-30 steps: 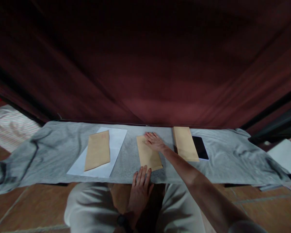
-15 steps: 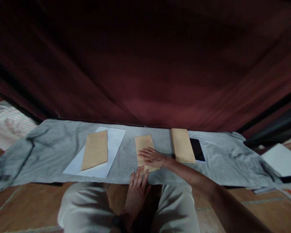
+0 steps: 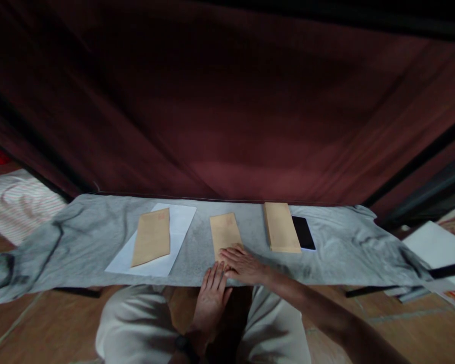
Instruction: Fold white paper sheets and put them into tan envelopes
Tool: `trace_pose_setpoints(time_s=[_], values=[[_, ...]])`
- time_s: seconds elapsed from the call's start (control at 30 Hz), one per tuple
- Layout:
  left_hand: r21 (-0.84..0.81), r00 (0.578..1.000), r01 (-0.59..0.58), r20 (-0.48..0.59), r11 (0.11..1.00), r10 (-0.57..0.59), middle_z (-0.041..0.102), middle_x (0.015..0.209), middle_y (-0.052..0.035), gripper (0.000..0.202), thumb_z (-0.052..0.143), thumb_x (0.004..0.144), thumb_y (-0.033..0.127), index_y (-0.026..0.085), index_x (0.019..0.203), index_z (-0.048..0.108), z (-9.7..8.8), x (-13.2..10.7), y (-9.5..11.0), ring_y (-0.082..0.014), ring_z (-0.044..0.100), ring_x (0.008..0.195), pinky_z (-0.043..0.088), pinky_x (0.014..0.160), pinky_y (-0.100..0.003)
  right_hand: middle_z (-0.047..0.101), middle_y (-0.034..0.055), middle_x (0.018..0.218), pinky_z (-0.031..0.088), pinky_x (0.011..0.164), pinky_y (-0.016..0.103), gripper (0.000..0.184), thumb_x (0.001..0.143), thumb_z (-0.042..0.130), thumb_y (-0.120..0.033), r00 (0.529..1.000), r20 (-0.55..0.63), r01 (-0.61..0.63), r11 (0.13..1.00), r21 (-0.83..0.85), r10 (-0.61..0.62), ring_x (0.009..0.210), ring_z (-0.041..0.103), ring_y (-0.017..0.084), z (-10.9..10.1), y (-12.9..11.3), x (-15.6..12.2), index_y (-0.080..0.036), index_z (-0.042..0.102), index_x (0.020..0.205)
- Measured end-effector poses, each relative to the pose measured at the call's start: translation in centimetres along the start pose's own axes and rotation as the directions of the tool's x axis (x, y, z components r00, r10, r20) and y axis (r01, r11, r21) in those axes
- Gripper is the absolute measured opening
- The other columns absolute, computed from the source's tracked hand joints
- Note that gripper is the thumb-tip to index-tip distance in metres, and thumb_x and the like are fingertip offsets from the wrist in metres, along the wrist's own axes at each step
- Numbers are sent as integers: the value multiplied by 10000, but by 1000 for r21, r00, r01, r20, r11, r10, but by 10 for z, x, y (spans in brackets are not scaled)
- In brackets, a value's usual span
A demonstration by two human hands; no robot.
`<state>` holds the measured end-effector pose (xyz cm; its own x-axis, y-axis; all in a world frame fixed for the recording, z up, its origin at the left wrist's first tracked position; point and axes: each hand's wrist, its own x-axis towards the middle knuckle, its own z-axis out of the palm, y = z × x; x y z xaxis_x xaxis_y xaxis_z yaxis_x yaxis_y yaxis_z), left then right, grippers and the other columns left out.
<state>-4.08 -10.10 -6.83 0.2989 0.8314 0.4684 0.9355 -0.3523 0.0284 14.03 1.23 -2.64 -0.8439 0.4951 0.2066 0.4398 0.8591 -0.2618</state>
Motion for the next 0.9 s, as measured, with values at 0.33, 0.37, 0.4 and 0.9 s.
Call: trace_pose_setpoints(time_s=[0.33,0.37,0.4,0.9], values=[[-166,983,155,120,974,-136,606,1432,-93,472,347,1035,314,199,1469,491,-9,30,-13,-230,561,1315,480,1081,-428,361,75,1617,241,1263,445,687,1023,513,-355,984,-137,-125,986,-113,109,1498,335,216,16,-26,-55,-184,205,1613],[-173,981,171,118,970,-152,575,1467,-103,488,335,1039,335,185,1481,475,-6,41,-17,-234,532,1349,464,1101,-431,371,78,1612,249,1261,442,681,1022,513,-356,984,-134,-133,985,-110,118,1492,348,215,17,-26,-55,-180,217,1610],[-180,982,168,113,969,-149,523,1516,-117,514,329,1039,361,167,1500,448,-2,54,-21,-244,472,1407,427,1140,-444,381,83,1607,254,1259,442,674,1022,512,-359,983,-132,-143,984,-105,129,1488,356,216,18,-26,-55,-176,231,1606],[-149,977,109,198,983,-78,444,1573,-104,558,326,1021,400,191,1530,415,30,91,-63,-249,338,1499,321,1213,-488,438,67,1579,286,1244,418,600,1018,512,-432,967,-117,-226,974,10,226,1446,422,207,9,-30,-48,-205,376,1556]])
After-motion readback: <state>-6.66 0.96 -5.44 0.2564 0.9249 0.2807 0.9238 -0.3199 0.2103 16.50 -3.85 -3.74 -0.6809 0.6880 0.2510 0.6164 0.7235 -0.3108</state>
